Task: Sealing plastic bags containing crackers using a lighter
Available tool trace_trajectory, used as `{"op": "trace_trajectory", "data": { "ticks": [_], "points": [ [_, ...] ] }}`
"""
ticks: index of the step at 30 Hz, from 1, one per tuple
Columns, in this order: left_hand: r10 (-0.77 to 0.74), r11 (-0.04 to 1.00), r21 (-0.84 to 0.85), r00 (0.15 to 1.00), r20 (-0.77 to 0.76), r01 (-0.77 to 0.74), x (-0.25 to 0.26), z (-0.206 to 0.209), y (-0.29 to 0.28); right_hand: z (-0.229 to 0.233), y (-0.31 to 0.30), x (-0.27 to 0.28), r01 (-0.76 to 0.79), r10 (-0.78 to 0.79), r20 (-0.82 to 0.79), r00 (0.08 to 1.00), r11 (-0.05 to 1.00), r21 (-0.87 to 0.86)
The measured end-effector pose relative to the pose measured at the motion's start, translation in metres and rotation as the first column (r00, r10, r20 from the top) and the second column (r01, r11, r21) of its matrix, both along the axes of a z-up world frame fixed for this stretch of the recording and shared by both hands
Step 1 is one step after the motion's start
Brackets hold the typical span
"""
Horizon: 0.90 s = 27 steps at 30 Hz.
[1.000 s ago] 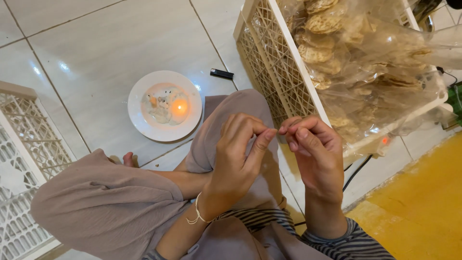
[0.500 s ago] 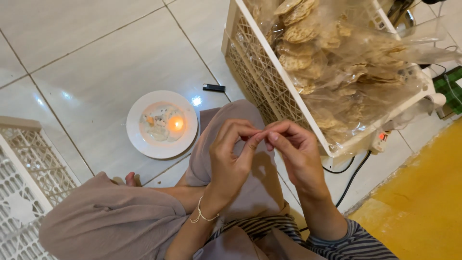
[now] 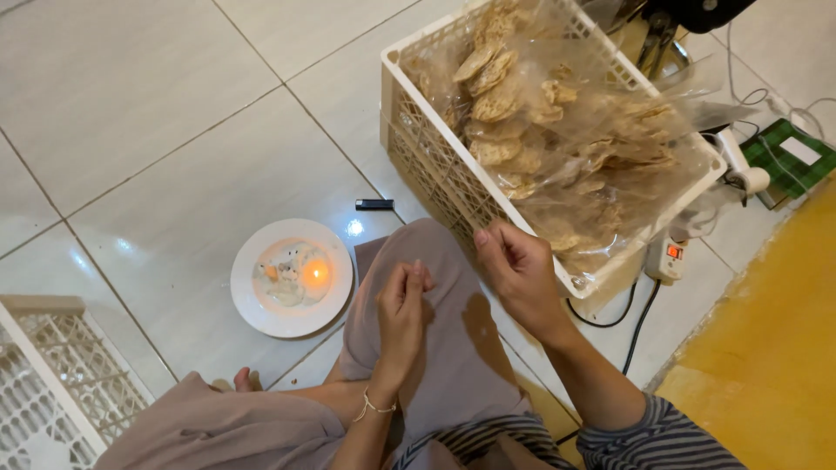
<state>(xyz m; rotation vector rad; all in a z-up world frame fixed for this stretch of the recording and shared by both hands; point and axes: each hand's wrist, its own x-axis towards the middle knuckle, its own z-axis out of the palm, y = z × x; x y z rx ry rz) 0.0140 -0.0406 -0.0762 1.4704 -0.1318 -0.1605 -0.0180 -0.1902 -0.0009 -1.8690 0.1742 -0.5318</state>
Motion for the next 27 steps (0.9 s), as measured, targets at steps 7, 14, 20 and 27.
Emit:
{"op": "trace_trajectory", "data": {
  "ticks": [7, 14, 20, 27],
  "points": [
    [0.003, 0.990, 0.143, 1.000, -0.011, -0.001, 0.006, -0.046, -0.007, 0.010, -0.024, 0.010, 0.111, -0.109, 0.020, 0.994, 0.978, -0.174],
    [-0.109, 0.992, 0.041, 0.983, -0.151, 0.117, 0.005, -0.033, -0.010, 0.016, -0.042, 0.005, 0.088, -0.111, -0.098, 0.989, 0.974, -0.209],
    [-0.106, 0.988, 0.109, 0.994, -0.015, 0.107, 0.006, -0.049, -0.013, 0.014, -0.069, -0.001, -0.034, -0.073, -0.251, 0.965, 0.918, -0.395],
    [-0.154, 0.984, 0.054, 0.963, -0.221, 0.169, -0.002, -0.025, -0.018, 0.016, -0.098, 0.006, 0.081, -0.146, -0.072, 0.987, 0.825, -0.559]
  ]
}}
